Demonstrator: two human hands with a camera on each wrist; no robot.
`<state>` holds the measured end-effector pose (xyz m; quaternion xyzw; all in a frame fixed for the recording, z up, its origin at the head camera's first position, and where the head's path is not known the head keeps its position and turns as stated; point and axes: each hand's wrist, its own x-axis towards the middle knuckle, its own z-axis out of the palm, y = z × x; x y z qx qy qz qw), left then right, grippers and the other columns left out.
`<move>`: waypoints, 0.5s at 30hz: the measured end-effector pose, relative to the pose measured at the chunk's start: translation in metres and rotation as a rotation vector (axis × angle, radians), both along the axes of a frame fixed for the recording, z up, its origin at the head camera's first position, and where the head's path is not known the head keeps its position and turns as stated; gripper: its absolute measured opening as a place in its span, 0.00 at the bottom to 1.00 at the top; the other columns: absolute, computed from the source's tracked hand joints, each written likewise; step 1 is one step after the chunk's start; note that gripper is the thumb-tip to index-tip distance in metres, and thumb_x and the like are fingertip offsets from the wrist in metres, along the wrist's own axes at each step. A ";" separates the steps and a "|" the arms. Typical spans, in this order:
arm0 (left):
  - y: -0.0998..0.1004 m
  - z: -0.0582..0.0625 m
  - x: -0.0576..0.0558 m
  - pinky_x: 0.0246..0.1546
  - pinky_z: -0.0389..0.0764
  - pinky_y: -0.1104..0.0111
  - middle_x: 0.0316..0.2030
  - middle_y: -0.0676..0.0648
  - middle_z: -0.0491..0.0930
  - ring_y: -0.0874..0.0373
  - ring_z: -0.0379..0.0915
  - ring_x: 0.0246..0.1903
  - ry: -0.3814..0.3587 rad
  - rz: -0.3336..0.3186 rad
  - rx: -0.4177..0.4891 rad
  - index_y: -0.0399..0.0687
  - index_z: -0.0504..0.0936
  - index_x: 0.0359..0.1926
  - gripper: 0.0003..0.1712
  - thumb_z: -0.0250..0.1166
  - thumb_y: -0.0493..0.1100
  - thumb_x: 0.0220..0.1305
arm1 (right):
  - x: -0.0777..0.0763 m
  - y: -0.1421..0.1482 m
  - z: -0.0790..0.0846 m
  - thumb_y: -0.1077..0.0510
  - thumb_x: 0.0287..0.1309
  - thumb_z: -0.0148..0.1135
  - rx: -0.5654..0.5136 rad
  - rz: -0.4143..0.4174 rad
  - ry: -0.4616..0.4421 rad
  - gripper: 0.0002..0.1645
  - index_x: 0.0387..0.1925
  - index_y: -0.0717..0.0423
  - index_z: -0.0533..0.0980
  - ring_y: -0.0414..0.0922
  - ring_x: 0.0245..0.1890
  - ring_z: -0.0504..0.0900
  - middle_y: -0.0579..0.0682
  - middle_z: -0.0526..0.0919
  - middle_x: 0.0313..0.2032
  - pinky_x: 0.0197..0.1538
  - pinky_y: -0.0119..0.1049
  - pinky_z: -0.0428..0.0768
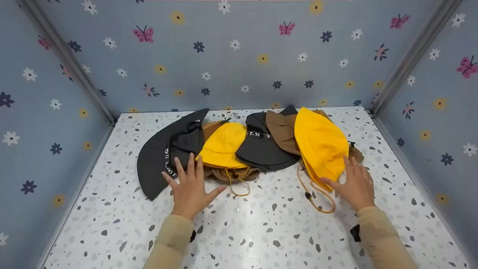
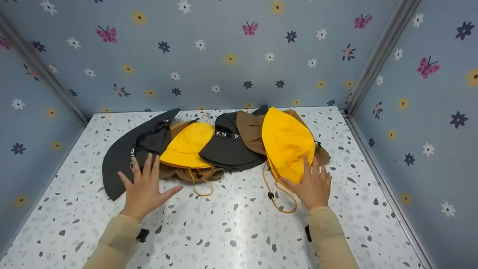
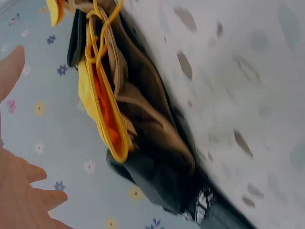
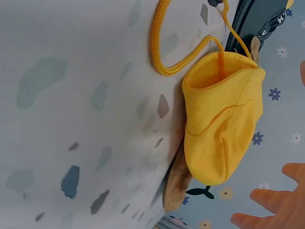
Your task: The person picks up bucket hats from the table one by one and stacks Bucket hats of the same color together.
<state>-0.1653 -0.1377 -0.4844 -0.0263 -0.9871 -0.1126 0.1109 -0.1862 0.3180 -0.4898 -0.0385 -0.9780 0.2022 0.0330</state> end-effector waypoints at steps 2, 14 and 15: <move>0.010 -0.002 0.000 0.64 0.33 0.24 0.77 0.38 0.49 0.28 0.32 0.75 0.001 -0.023 0.058 0.46 0.49 0.78 0.66 0.58 0.81 0.52 | -0.004 0.003 -0.004 0.18 0.47 0.58 -0.078 -0.033 -0.032 0.73 0.78 0.57 0.42 0.73 0.71 0.49 0.70 0.47 0.75 0.69 0.72 0.48; 0.038 -0.012 0.008 0.70 0.48 0.32 0.76 0.40 0.55 0.32 0.42 0.75 -0.011 -0.067 0.244 0.43 0.52 0.77 0.60 0.61 0.74 0.58 | -0.020 0.009 -0.016 0.21 0.54 0.55 -0.633 -0.284 -0.319 0.73 0.78 0.58 0.29 0.64 0.72 0.58 0.69 0.46 0.75 0.72 0.59 0.61; 0.039 -0.014 0.008 0.70 0.50 0.34 0.75 0.40 0.56 0.32 0.44 0.75 -0.003 -0.069 0.253 0.43 0.53 0.77 0.59 0.62 0.74 0.58 | -0.021 0.010 -0.017 0.21 0.55 0.55 -0.694 -0.312 -0.338 0.73 0.77 0.58 0.28 0.63 0.71 0.60 0.70 0.46 0.75 0.72 0.56 0.63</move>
